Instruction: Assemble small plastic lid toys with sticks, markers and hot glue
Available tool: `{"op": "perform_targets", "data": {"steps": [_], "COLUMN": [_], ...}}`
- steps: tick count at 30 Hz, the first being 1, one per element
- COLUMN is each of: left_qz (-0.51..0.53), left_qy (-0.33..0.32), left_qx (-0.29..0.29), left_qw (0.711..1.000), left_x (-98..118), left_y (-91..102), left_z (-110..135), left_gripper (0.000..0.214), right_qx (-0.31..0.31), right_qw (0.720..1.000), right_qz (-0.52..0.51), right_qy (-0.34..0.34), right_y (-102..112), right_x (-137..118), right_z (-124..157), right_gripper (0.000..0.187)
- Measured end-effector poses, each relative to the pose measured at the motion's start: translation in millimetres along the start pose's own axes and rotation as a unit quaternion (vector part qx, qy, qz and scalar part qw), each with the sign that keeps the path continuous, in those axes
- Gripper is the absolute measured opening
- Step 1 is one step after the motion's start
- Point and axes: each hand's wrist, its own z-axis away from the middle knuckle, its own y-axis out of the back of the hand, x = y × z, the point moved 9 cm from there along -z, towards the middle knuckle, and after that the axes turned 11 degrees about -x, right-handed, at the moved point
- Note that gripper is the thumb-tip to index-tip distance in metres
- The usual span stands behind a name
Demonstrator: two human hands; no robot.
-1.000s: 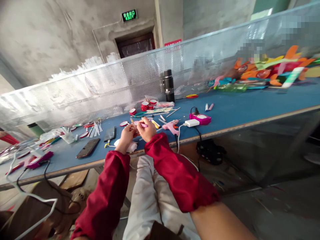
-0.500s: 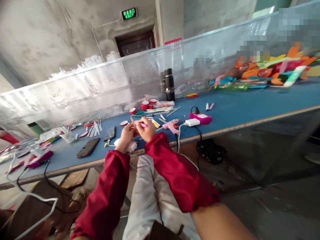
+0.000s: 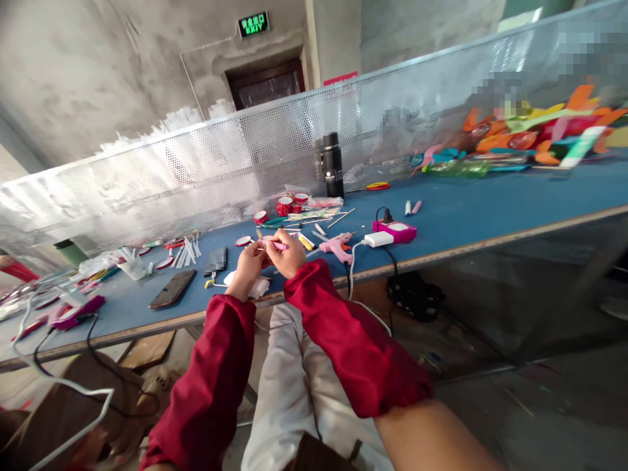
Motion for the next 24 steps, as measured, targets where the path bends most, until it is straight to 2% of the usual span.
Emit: {"op": "perform_targets", "data": {"steps": [6, 12, 17, 24], "left_qz": [-0.012, 0.004, -0.014, 0.004], "left_qy": [0.008, 0.005, 0.008, 0.008], "left_qx": [0.006, 0.003, 0.006, 0.008], "left_qw": [1.0, 1.0, 1.0, 1.0], "left_x": [0.9, 0.4, -0.3, 1.7], "left_y": [1.3, 0.0, 1.5, 0.6], "left_z": [0.5, 0.3, -0.3, 1.0], "left_gripper": [0.004, 0.005, 0.001, 0.007], "right_qx": [0.033, 0.004, 0.026, -0.004], "right_qw": [0.999, 1.0, 0.999, 1.0], "right_qz": [0.01, 0.009, 0.01, 0.006], "right_qy": [-0.026, -0.007, -0.034, -0.013], "right_y": [6.5, 1.3, 5.5, 0.9], "right_x": [3.8, 0.0, 3.9, 0.0], "right_z": [1.2, 0.5, 1.5, -0.2], "right_gripper": [0.016, 0.017, 0.016, 0.018]}}
